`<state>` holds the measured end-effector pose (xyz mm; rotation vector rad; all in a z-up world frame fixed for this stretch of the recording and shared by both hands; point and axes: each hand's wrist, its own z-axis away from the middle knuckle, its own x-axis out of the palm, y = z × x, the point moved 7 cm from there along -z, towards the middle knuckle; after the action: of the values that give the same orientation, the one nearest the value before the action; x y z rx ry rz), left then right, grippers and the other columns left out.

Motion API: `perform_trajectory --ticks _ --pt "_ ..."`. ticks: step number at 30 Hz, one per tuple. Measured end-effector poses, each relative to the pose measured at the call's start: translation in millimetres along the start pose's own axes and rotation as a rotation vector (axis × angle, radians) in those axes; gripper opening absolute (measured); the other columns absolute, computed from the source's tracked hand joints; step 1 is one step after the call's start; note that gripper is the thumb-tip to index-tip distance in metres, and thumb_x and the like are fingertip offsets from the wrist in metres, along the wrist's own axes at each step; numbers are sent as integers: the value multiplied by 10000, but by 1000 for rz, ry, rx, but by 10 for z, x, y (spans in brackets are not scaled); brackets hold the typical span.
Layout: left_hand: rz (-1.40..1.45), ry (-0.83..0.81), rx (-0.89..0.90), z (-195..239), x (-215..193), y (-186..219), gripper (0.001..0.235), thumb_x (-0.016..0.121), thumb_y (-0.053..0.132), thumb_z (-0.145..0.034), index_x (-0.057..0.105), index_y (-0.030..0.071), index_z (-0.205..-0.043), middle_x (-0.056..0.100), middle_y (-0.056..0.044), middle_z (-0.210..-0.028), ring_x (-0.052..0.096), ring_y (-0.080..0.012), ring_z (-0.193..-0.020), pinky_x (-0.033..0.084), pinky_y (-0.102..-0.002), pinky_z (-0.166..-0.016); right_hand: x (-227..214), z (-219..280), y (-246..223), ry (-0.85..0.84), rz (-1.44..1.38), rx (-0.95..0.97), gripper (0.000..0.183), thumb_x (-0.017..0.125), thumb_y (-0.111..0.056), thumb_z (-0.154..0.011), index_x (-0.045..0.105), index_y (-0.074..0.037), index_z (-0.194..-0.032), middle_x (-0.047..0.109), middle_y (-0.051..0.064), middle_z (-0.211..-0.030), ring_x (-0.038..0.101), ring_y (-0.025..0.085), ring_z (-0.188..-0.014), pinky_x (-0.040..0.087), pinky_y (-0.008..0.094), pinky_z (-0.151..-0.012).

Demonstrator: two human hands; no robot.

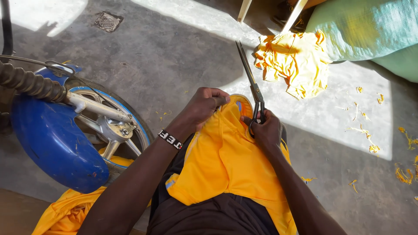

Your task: Cutting yellow fabric using large scissors while sitting on the floor.

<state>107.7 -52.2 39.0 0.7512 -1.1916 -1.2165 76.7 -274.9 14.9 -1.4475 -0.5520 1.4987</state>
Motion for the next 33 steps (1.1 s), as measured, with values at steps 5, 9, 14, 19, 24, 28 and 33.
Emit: perform_trajectory --ticks 5,9,14,19,24,28,33 --pt "101 -89 15 65 -168 18 197 743 46 -809 758 -20 -994 625 -34 -775 615 -103 -799 527 -242 -774 74 -417 380 34 -18 -60 200 812 -126 -786 619 -87 -822 571 50 -549 579 156 -471 417 268 -445" --pt "-222 -104 93 -139 -438 -258 268 718 -7 -751 751 -25 -1016 614 -63 -776 634 -137 -763 543 -307 -735 -108 -408 160 -19 -300 -54 171 743 -55 -834 573 -66 -822 474 9 -553 495 76 -443 351 161 -410" --pt "-745 61 14 93 -485 -58 356 792 391 -758 729 61 -875 698 -144 -770 723 -371 -841 536 -462 -749 -302 -139 -333 -48 -481 -7 169 740 -58 -825 573 -85 -820 459 -7 -564 485 76 -460 347 182 -405" --pt "-608 74 -192 302 -374 -150 436 849 385 -724 677 27 -906 686 -118 -696 681 -192 -451 591 -328 -530 -264 -91 -301 -56 -644 71 210 759 -70 -812 556 -117 -786 411 -43 -561 452 45 -472 331 167 -424" --pt "104 55 -197 210 -347 -628 314 744 -24 -788 632 -139 -1059 660 -259 -831 750 -342 -609 664 -438 -625 -199 -73 -175 -50 -765 128 186 752 -103 -845 570 -103 -811 412 -51 -582 461 44 -486 339 163 -448" --pt "350 98 -181 219 -418 -626 292 755 -24 -777 651 -79 -1043 675 -181 -878 744 -276 -739 679 -457 -720 -209 -75 -84 -40 -781 128 153 737 -114 -842 609 -37 -874 433 -30 -606 448 35 -486 334 157 -455" --pt "789 -49 -165 283 -326 -513 227 677 -62 -890 574 44 -1062 698 -123 -912 746 -338 -962 612 -547 -907 -225 -154 172 -2 -742 109 174 767 -110 -843 627 -24 -903 462 -20 -630 442 34 -484 353 185 -439"
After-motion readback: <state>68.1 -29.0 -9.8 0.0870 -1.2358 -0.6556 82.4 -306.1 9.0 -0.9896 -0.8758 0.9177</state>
